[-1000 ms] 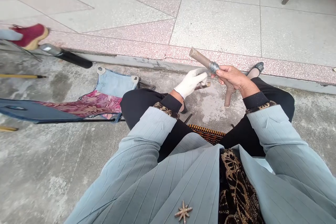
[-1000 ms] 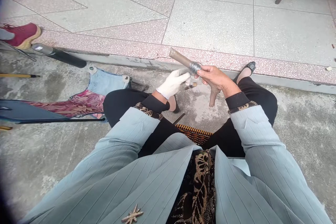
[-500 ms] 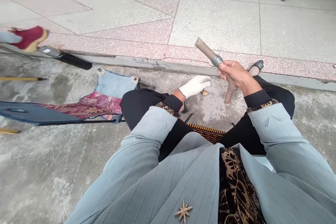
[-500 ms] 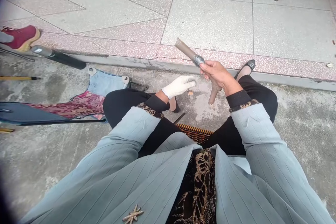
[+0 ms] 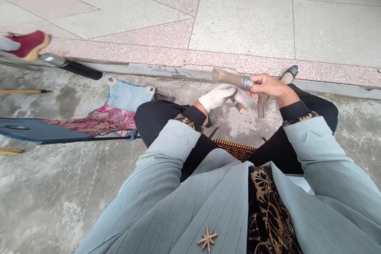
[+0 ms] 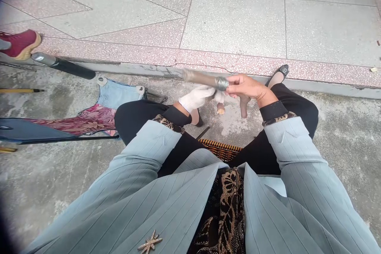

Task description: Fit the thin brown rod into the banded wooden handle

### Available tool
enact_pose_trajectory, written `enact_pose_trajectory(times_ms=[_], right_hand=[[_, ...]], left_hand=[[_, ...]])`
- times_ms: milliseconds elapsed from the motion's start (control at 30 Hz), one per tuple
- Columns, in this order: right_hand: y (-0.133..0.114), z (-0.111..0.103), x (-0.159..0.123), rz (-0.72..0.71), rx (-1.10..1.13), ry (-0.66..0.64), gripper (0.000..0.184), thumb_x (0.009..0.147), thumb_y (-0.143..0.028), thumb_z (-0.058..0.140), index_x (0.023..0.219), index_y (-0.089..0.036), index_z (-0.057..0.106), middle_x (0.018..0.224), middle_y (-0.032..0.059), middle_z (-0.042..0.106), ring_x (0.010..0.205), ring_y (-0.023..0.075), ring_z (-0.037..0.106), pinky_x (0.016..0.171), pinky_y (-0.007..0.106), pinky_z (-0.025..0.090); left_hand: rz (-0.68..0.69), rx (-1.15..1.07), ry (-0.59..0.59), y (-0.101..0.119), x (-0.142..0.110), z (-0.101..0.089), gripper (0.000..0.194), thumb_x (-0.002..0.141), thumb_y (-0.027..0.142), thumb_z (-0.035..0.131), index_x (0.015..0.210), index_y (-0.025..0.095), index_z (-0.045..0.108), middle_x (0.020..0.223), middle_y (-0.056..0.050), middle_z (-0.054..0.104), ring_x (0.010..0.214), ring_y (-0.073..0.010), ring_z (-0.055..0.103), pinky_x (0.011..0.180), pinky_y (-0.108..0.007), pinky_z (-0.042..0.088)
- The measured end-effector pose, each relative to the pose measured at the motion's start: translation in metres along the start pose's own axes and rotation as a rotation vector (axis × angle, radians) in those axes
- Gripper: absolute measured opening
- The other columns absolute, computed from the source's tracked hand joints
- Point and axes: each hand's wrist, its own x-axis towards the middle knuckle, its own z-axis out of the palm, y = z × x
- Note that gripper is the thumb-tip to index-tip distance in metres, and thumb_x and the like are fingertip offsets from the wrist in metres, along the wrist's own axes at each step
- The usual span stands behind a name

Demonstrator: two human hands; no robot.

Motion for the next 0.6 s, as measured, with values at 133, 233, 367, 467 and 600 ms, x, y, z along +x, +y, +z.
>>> enact_pose_trajectory(times_ms=[133,233,367,467,600], right_hand=[[0.005,0.015,0.015,-0.154,0.149,0.386,0.062,0.075,-0.074,0.082,0.099,-0.019,0.065,0.077,-0.0005,0.061,0.059,0.0106,0.048,0.053,0.024,0.041],[0.002,0.02,0.021,-0.159,0.194,0.473,0.068,0.08,-0.084,0.069,0.111,-0.024,0.061,0.11,0.0077,0.072,0.064,0.0117,0.051,0.056,0.027,0.047],[-0.001,0.021,0.023,-0.158,0.254,0.522,0.068,0.081,-0.085,0.067,0.117,-0.026,0.061,0.13,0.0102,0.07,0.067,0.0121,0.052,0.056,0.028,0.049],[0.002,0.02,0.024,-0.217,0.301,0.472,0.068,0.078,-0.08,0.075,0.117,-0.026,0.062,0.124,0.0093,0.071,0.069,0.0122,0.054,0.055,0.027,0.049],[0.006,0.019,0.024,-0.243,0.272,0.452,0.066,0.078,-0.079,0.075,0.114,-0.025,0.063,0.117,0.0082,0.071,0.074,0.0135,0.056,0.054,0.026,0.049]], left_hand=[[-0.086,-0.339,-0.041,0.004,0.001,0.012,0.078,0.087,0.088,0.048,0.109,0.017,0.073,0.086,-0.013,0.076,0.084,-0.029,0.076,0.074,-0.043,0.062],[-0.089,-0.514,0.106,0.01,0.0,0.019,0.077,0.084,0.088,0.055,0.12,0.021,0.068,0.091,-0.009,0.075,0.084,-0.0236,0.076,0.08,-0.04,0.062],[-0.018,-0.617,0.311,0.016,0.0,0.026,0.049,0.087,0.065,0.075,0.114,0.026,0.064,0.091,0.001,0.07,0.071,-0.0121,0.068,0.084,-0.036,0.062],[-0.011,-0.649,0.405,0.018,0.002,0.027,0.038,0.094,0.059,0.069,0.103,0.023,0.064,0.088,0.0,0.07,0.079,-0.0141,0.071,0.086,-0.037,0.063],[-0.072,-0.632,0.5,0.018,0.005,0.022,0.044,0.096,0.066,0.061,0.1,0.022,0.063,0.087,-0.004,0.072,0.094,-0.0209,0.075,0.085,-0.038,0.063]])
